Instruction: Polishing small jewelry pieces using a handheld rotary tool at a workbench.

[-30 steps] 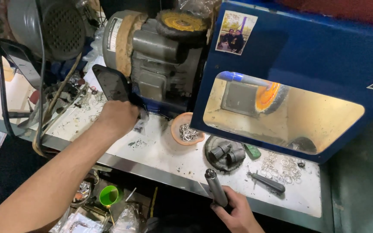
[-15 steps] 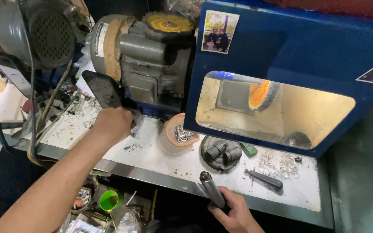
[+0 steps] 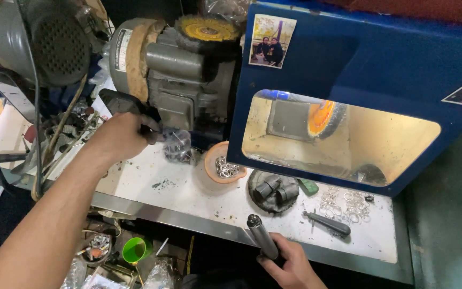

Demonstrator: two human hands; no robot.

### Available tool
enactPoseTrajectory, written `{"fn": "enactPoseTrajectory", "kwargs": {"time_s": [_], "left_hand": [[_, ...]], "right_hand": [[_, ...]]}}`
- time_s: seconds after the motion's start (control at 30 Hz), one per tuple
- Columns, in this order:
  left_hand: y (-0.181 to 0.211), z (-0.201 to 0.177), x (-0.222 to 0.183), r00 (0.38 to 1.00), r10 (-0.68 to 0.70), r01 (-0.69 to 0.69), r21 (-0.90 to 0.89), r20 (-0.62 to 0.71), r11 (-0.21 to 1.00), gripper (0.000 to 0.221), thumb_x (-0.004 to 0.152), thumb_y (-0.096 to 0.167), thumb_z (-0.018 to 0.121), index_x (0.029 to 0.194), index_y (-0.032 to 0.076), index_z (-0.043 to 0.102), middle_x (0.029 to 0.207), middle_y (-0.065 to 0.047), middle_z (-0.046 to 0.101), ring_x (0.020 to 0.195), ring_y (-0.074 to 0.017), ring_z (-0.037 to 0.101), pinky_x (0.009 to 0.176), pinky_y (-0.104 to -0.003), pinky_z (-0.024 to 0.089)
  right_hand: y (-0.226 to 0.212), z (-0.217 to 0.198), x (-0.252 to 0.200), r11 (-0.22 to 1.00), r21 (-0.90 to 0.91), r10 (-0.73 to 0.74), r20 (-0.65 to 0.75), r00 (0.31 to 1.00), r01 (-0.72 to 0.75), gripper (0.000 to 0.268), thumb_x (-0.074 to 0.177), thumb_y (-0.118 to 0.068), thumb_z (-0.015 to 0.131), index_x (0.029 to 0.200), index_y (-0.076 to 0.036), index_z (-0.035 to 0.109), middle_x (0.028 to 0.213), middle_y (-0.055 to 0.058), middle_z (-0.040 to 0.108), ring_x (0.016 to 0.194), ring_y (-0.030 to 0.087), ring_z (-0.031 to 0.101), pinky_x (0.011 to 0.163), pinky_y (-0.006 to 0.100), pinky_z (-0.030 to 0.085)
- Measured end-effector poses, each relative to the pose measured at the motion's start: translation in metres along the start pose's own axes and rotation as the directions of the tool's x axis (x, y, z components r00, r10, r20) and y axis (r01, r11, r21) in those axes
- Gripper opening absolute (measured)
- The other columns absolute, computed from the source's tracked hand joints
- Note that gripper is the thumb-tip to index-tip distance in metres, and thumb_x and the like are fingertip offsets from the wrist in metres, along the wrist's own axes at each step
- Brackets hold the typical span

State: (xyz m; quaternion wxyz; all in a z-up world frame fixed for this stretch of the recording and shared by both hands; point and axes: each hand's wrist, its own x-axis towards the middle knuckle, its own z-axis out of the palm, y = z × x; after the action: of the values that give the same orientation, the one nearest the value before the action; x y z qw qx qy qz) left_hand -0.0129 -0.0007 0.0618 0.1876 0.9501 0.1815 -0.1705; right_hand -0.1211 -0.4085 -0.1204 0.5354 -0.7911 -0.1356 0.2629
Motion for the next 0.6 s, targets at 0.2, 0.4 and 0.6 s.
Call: {"fn": "enactPoseTrajectory", "kwargs": {"time_s": [0.2, 0.4, 0.6], "left_hand": [[-0.003, -0.002, -0.019, 0.970, 0.168, -0.158, 0.069, -0.174, 0.985, 0.032, 0.087, 0.010, 0.053, 0.115, 0.011, 0.068, 0.120, -0.013, 0.066, 0.102, -0.0402, 0.066, 0.075, -0.055, 0.054], [-0.022, 0.028, -0.048, 0.692, 0.529, -0.676, -0.185, -0.490, 0.713, 0.012, 0.098, 0.018, 0.057, 0.105, 0.008, 0.060, 0.141, -0.016, 0.059, 0.142, -0.0381, 0.048, 0.120, -0.056, 0.032], [0.002, 0.115, -0.051, 0.529, 0.574, -0.750, -0.660, -0.625, -0.028, 0.008, 0.106, 0.014, 0.047, 0.113, 0.012, 0.050, 0.144, -0.018, 0.055, 0.147, -0.0380, 0.045, 0.126, -0.059, 0.032]], "right_hand": [[0.004, 0.000, 0.001, 1.000, 0.015, 0.003, 0.010, 1.000, -0.003, 0.044, 0.082, -0.029, 0.079, 0.122, -0.012, 0.074, 0.093, 0.001, 0.078, 0.081, 0.016, 0.069, 0.076, 0.034, 0.051], [0.011, -0.001, 0.003, 1.000, 0.002, -0.014, 0.003, 1.000, 0.014, 0.042, 0.082, -0.027, 0.080, 0.120, -0.012, 0.074, 0.090, 0.000, 0.079, 0.079, 0.016, 0.069, 0.074, 0.035, 0.051], [0.001, 0.000, 0.003, 0.998, 0.051, 0.033, -0.013, 0.999, -0.032, 0.032, 0.082, -0.020, 0.079, 0.112, -0.011, 0.076, 0.087, 0.002, 0.079, 0.081, 0.014, 0.070, 0.078, 0.029, 0.052]]}}
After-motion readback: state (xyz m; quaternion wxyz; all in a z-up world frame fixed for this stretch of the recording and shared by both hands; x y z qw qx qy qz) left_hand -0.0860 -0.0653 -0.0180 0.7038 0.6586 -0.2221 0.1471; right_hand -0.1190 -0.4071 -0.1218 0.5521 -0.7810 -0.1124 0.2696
